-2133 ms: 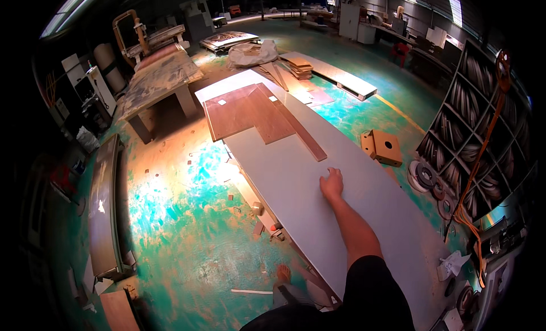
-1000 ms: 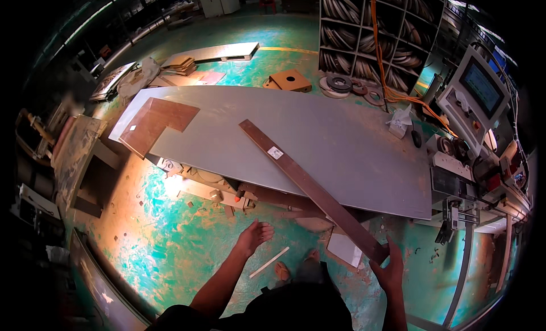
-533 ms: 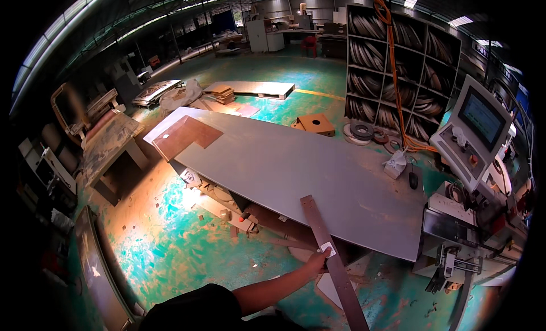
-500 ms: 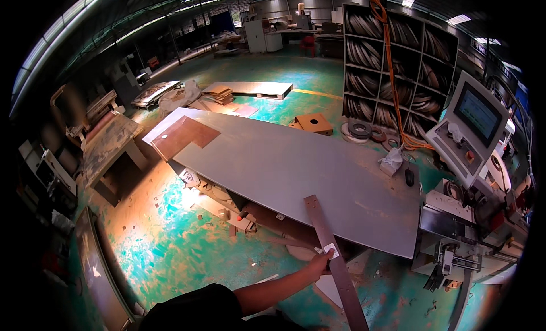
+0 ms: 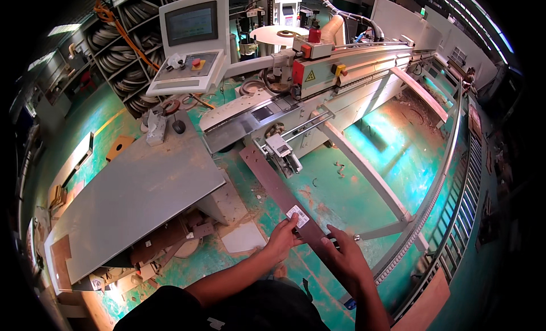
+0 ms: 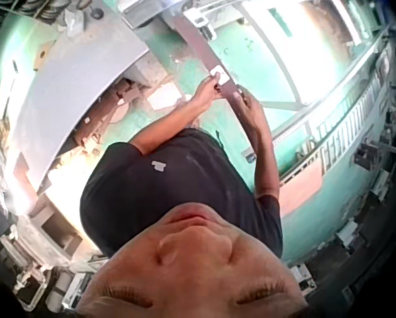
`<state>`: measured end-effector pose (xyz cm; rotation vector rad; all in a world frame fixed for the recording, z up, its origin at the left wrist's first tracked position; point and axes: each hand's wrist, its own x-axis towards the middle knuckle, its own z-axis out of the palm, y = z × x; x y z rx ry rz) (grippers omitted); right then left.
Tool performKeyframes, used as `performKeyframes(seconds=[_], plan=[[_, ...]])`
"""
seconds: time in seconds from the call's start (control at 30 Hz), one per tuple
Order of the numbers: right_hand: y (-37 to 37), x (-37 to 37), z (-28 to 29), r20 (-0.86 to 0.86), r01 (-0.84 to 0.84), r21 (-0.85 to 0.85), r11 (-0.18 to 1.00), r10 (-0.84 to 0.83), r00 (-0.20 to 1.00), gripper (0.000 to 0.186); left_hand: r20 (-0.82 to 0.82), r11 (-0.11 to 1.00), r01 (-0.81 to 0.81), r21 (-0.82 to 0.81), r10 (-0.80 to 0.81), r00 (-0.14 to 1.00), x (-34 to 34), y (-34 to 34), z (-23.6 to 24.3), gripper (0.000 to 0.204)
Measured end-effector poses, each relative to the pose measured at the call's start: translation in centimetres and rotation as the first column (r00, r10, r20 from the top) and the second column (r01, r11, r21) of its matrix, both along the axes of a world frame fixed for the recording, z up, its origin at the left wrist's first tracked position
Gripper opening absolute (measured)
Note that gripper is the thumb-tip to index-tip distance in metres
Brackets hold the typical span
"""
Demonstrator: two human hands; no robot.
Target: The person feeds several wooden panels into an edge banding machine, picking them up from a stack and placing them on a table after processing.
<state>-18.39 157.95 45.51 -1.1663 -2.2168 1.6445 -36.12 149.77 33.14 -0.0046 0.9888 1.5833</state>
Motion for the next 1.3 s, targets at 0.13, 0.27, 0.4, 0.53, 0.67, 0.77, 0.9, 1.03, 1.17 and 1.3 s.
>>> performKeyframes(seconds=[0.13, 0.27, 0.4, 0.53, 0.67, 0.77, 0.9, 1.03, 1.17, 1.3], plan=[[3.5, -3.0, -1.5, 0.068, 0.108, -0.213, 0.971, -0.096, 0.993, 0.042, -0.017, 0.992, 0.101, 0.076, -0.1, 0.995, -0.6, 4.8, -0.5, 0.05], [7.9, -2.7, -5.0, 0.056, 0.23, -0.092, 0.969, -0.226, 0.973, 0.04, -0.058, 0.954, 0.298, 0.029, -0.296, 0.953, -9.1, 9.0, -7.1, 0.059], [12.9, -5.3, -5.0, 0.128, 0.286, -0.044, 0.957, -0.279, 0.952, 0.039, -0.337, 0.927, -0.154, -0.343, 0.031, 0.941, -19.0, 15.5, -26.1, 0.045], [17.3, -8.8, -3.7, 0.162, 0.232, -0.007, 0.973, -0.228, 0.96, 0.038, -0.4, 0.99, -0.12, -0.077, 0.08, 0.913, -26.2, 22.0, -36.1, 0.04], [22.3, -8.8, -6.2, 0.239, 0.269, -0.076, 0.96, -0.244, 0.94, 0.039, -0.246, 0.959, 0.029, -0.283, -0.102, 0.964, -24.8, 25.4, -35.4, 0.025], [25.2, -9.9, -7.1, 0.248, 0.244, 0.017, 0.97, -0.24, 0.939, 0.039, 0.037, 0.892, 0.169, -0.42, -0.169, 0.985, -23.7, 24.6, -30.2, 0.017], [27.5, -14.9, -4.7, 0.249, 0.147, 0.081, 0.986, -0.163, 0.955, 0.035, 0.65, 0.985, 0.148, -0.089, -0.055, 0.758, -21.1, 20.2, -21.0, 0.025], [28.5, -18.7, -5.1, 0.24, 0.092, 0.122, 0.988, -0.119, 0.963, 0.031, 0.727, 0.996, -0.074, 0.053, 0.012, 0.687, -27.6, 20.7, -9.2, 0.028], [30.2, -22.6, -8.6, 0.3, -0.004, 0.149, 0.989, -0.042, 0.953, 0.038, 0.277, 0.988, -0.128, -0.086, 0.147, 0.949, -30.9, 21.6, -8.1, 0.023], [31.3, -26.7, -11.0, 0.373, -0.113, 0.229, 0.967, 0.02, 0.928, 0.048, -0.216, 0.911, -0.258, -0.321, 0.195, 0.957, -32.7, 23.2, -12.4, 0.027]])
